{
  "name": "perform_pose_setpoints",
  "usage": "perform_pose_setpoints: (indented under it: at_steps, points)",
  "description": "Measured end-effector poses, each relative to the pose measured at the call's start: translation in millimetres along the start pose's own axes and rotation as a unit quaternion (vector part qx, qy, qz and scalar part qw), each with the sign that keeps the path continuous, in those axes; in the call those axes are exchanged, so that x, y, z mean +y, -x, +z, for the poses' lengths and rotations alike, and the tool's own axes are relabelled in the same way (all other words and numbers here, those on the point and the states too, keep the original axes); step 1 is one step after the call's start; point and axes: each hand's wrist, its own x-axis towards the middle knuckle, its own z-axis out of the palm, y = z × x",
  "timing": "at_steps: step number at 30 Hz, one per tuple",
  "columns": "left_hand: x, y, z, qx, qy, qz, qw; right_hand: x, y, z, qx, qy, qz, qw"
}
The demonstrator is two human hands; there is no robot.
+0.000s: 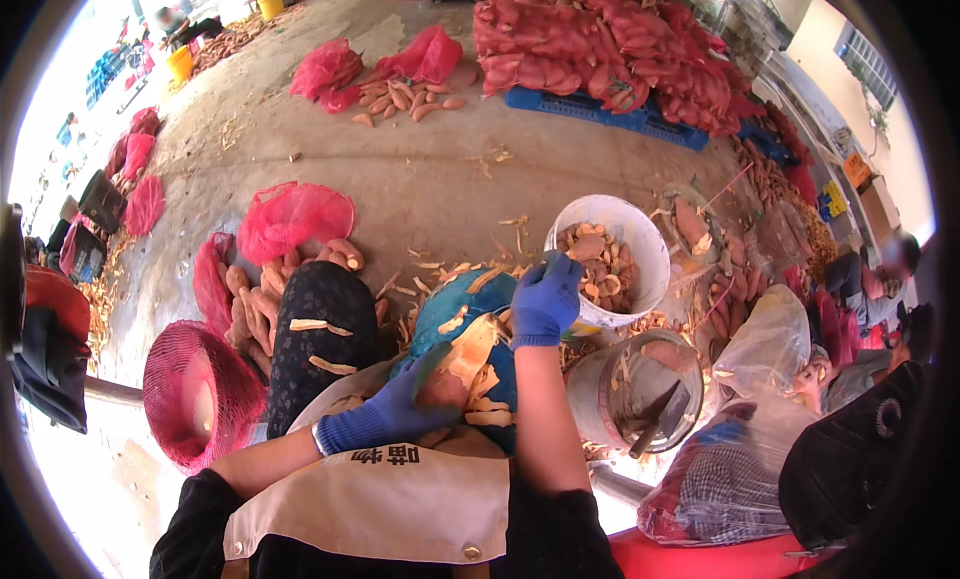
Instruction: The person sits on the ground and peels sweet potatoes using a knife. They hold the potato in one hand and remove the skin with the other, placing the peeled potatoes into a white bucket.
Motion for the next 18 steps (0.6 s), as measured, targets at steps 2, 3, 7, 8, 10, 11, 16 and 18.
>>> perform_pose_setpoints:
  at_steps: [2, 3, 7, 8, 10, 11, 16, 18]
  points:
    - [-3.6, -1.9, -4.8, -0.001, 0.012, 0.013, 1.0, 1.1, 0.1, 0.0, 0.01, -0.017, 0.019, 1.0]
    - [-4.4, -2.1, -7.8, -0.009, 0.013, 0.019, 1.0, 1.2, 0.2, 0.0, 0.014, -0.025, 0.028, 0.999]
    - [-7.1, -3.0, -8.0, -0.013, 0.01, 0.013, 1.0, 26.6, -2.1, 12.3, 0.03, 0.007, 0.029, 0.999]
    - [-7.6, -1.8, -8.0, -0.015, 0.009, 0.028, 0.999, 33.8, -6.1, 10.2, 0.05, 0.025, 0.067, 0.996]
    - [-9.0, 2.1, -6.2, -0.019, 0.008, 0.059, 0.998, 42.6, -6.8, 1.3, 0.011, 0.025, 0.093, 0.995]
    - [-7.4, 1.6, -6.3, -0.017, 0.006, 0.045, 0.999, 43.7, -6.8, -3.3, -0.01, 0.026, 0.106, 0.994]
    - [-11.7, -0.6, -1.2, -0.038, -0.009, 0.012, 0.999, -7.0, 13.2, -20.1, -0.049, -0.094, -0.02, 0.994]
    - [-10.9, -1.4, 0.4, -0.045, -0.018, 0.01, 0.999, -14.4, 9.9, -20.4, -0.08, -0.049, 0.011, 0.996]
